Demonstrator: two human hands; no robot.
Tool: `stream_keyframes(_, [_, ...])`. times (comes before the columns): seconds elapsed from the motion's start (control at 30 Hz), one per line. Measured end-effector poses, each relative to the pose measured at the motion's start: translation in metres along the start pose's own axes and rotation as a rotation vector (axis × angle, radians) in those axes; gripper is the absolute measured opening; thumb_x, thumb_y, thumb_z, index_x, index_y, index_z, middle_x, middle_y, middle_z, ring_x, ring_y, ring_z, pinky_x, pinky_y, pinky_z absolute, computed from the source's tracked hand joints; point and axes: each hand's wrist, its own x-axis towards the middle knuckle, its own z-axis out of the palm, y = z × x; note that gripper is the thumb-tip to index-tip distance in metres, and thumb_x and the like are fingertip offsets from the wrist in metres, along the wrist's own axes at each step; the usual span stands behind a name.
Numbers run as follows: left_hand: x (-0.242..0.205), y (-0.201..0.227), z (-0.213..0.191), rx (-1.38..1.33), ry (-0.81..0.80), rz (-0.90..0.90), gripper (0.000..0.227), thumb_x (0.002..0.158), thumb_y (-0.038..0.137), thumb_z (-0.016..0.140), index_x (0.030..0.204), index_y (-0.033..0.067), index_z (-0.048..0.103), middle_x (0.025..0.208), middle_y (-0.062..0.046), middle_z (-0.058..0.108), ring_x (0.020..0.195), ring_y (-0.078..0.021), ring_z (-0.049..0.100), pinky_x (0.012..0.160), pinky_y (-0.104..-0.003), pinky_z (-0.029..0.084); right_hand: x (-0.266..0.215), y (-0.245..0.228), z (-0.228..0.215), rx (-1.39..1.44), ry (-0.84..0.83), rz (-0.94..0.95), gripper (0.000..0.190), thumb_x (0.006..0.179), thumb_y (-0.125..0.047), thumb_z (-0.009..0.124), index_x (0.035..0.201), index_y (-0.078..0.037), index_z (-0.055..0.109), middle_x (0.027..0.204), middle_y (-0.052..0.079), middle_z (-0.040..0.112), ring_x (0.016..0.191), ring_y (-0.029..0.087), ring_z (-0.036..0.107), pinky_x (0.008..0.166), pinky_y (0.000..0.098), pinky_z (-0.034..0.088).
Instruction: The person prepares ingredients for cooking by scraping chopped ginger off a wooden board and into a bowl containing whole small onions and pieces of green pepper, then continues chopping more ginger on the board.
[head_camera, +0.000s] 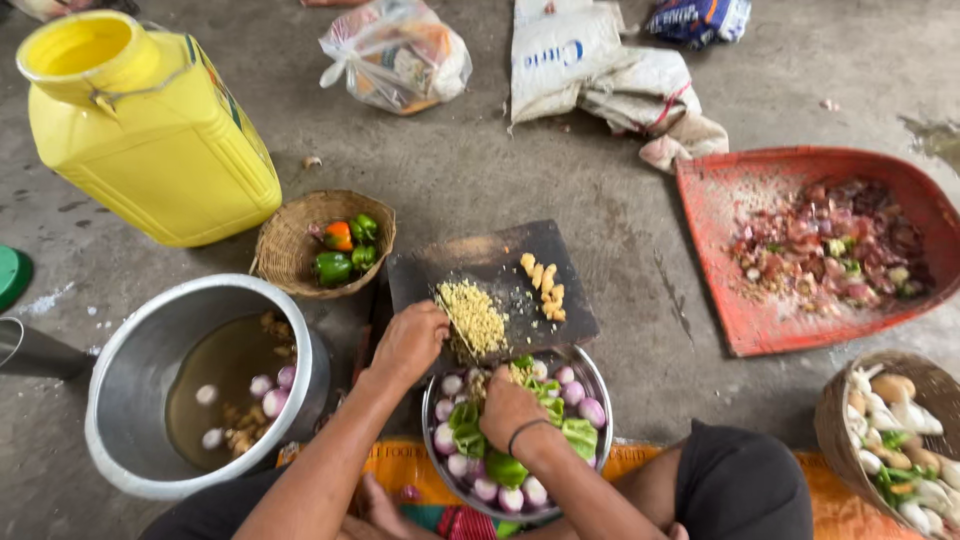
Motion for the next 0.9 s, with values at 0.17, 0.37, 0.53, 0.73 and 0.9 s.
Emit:
stream_keyframes(0.17, [-0.02,-0.001,0.0,-0.042,0.046,-0.059,0.011,0.082,0.003,0.072,0.093,0.0009,0.075,0.095,-0.018,0.068,0.089,-0.04,0.066,0.078,-0.049,0.053,-0.001,0.01,0.022,-0.001,-0.094,-0.004,0.038,0.091,-0.012,0.055,0.121,0.008,0.044,0.103,0.035,0.068,0.101,0.048,0.07,0.091,0.0513,0.057])
stream_keyframes(0.37, [-0.006,-0.003,0.002,-0.083,0.159,-0.055,0.008,0.087,0.003,0.071,0.093,0.0033,0.076,0.098,-0.014,0.071,0.091,-0.0347,0.069,0.083,-0.044,0.056,0.011,0.005,0.008,-0.073,-0.015,-0.019,0.038,0.092,-0.013,0.056,0.123,0.005,0.047,0.102,0.031,0.07,0.1,0.045,0.071,0.091,0.0508,0.057])
stream_keyframes(0.53, [-0.015,-0.017,0.022,0.008,0.258,-0.089,0.036,0.094,0.02,0.06,0.126,0.0034,0.064,0.134,-0.019,0.06,0.126,-0.0394,0.054,0.105,-0.048,0.044,-0.021,0.028,-0.031,0.142,-0.099,-0.039,0.035,0.099,-0.027,0.058,0.121,-0.002,0.051,0.105,0.025,0.071,0.104,0.038,0.072,0.094,0.0461,0.055])
stream_keyframes(0.73, [0.04,-0.022,0.052,0.195,-0.025,-0.113,0.066,0.109,0.045,0.029,0.153,-0.0033,0.032,0.163,-0.027,0.024,0.152,-0.0403,0.019,0.122,-0.051,0.008,-0.044,0.063,-0.07,0.242,0.03,0.089,0.037,0.097,-0.036,0.059,0.112,-0.003,0.052,0.099,0.023,0.074,0.097,0.038,0.074,0.086,0.0473,0.056])
stream_keyframes(0.9, [0.035,0.009,0.06,-0.007,-0.144,0.118,0.061,0.108,0.036,0.025,0.152,-0.0036,0.037,0.165,-0.025,0.029,0.156,-0.035,0.023,0.129,-0.043,0.011,-0.054,0.09,-0.072,0.232,0.156,0.023,0.039,0.095,-0.034,0.064,0.109,0.001,0.051,0.09,0.029,0.071,0.091,0.046,0.069,0.081,0.0518,0.051])
